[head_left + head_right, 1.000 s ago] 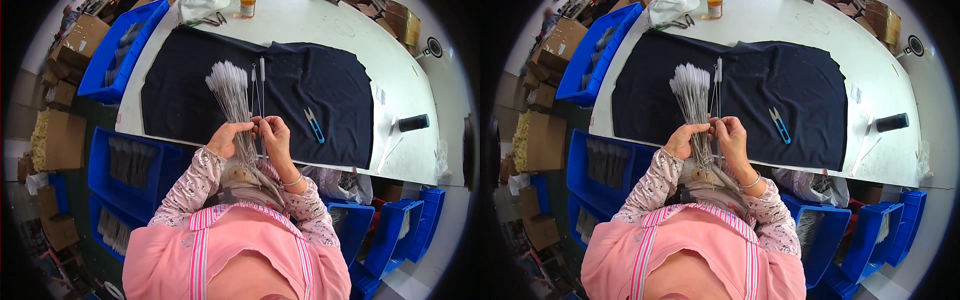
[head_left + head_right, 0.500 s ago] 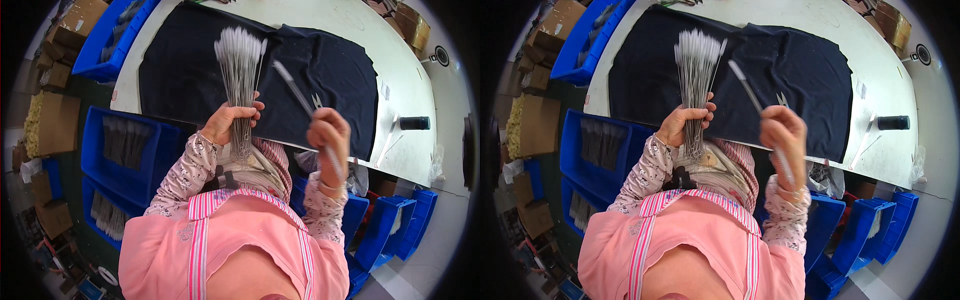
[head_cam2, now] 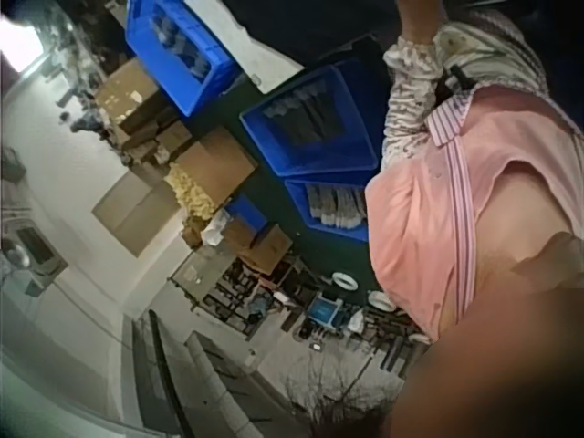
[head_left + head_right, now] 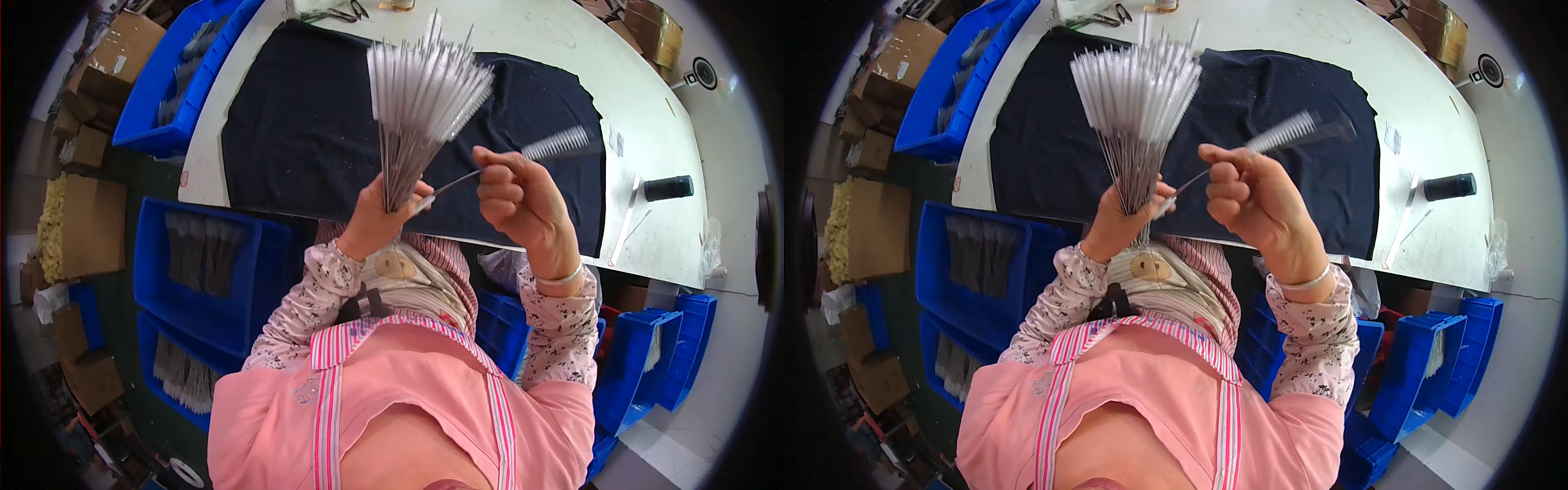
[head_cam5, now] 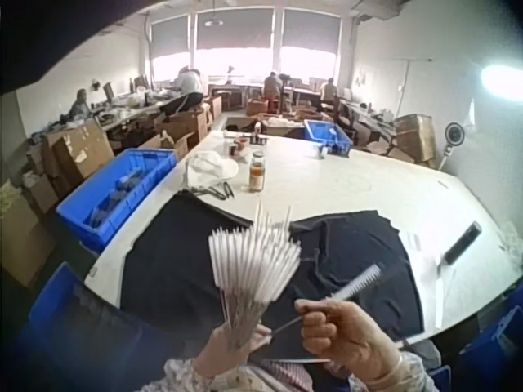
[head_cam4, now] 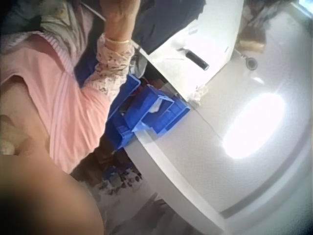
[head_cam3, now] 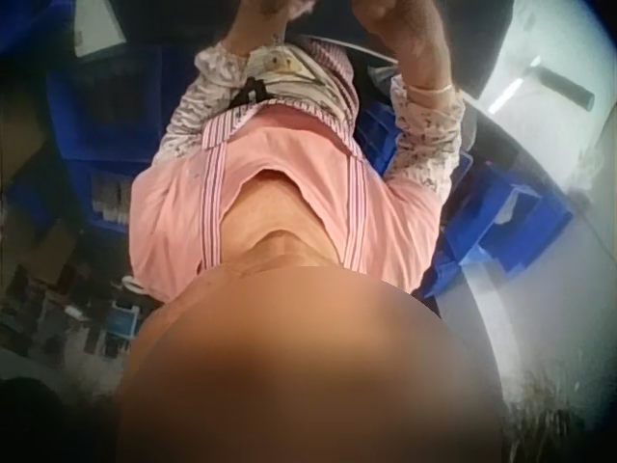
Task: Bundling and organizing wire-handled cleaning brushes on a workbench into bundles.
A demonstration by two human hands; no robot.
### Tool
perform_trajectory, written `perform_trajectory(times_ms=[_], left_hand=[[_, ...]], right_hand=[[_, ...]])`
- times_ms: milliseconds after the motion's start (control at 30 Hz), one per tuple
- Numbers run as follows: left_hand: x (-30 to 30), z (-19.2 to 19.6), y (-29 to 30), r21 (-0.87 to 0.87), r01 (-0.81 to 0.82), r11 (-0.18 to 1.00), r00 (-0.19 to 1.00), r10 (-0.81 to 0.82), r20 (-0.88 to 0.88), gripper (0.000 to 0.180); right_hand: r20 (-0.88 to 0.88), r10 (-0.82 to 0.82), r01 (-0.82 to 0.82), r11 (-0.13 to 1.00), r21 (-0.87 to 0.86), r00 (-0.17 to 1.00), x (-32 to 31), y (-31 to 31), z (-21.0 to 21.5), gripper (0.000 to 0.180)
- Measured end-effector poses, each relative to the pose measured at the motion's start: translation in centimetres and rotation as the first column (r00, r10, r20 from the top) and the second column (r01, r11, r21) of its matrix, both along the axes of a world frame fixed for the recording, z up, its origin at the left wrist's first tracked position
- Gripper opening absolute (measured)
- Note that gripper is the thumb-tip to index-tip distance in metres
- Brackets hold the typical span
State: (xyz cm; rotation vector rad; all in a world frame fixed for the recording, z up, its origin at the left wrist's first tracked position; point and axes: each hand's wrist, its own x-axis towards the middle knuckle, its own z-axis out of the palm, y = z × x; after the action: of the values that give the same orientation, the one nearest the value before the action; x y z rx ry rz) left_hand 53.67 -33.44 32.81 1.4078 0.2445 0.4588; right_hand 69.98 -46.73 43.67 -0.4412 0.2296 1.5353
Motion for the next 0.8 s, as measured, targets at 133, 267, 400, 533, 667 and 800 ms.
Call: perform_trajectory(times_ms=[133, 267, 400, 533, 667, 800], left_hand=[[-0.6, 0.5, -1.3, -0.348, 0.039, 0.937, 0.997, -0.06, -0.048, 0.036], [-1.0, 1.4, -1.5, -0.57, 0.028, 0.821, 0.991, -0.095, -0.089, 0.046], [-1.4, 1.4, -1.5, -0.64, -0.051, 0.767, 0.981, -0.082, -0.176, 0.047], [-1.5, 1.7, -1.1, -0.625, -0.07, 0.778, 0.983, -0.052, -0.174, 0.045], [-1.1, 1.9, -0.7, -0.603, -0.033, 0.797, 0.982, -0.086, -0.166, 0.041], [-0.9, 1.2, -0.1, -0.615, -0.038, 0.788, 0.979, -0.093, -0.18, 0.038]], right_hand=[[0.417, -0.117, 0.235, 0.941, -0.244, 0.901, -0.1, 3.3, 1.4, 0.024], [0.764, -0.002, 0.128, 0.986, -0.105, 0.645, 1.4, 4.2, -1.3, 0.022], [0.965, 0.068, 0.28, 0.95, -0.14, 0.251, 1.3, 5.3, -2.3, 0.022], [0.978, 0.062, 0.323, 0.938, -0.126, 0.2, 1.8, 5.7, -2.9, 0.019], [0.955, 0.015, 0.297, 0.949, -0.107, 0.296, 3.1, 6.7, -4.1, 0.015], [0.948, 0.057, 0.204, 0.971, -0.126, 0.312, 3.7, 8.2, -7.0, 0.014]])
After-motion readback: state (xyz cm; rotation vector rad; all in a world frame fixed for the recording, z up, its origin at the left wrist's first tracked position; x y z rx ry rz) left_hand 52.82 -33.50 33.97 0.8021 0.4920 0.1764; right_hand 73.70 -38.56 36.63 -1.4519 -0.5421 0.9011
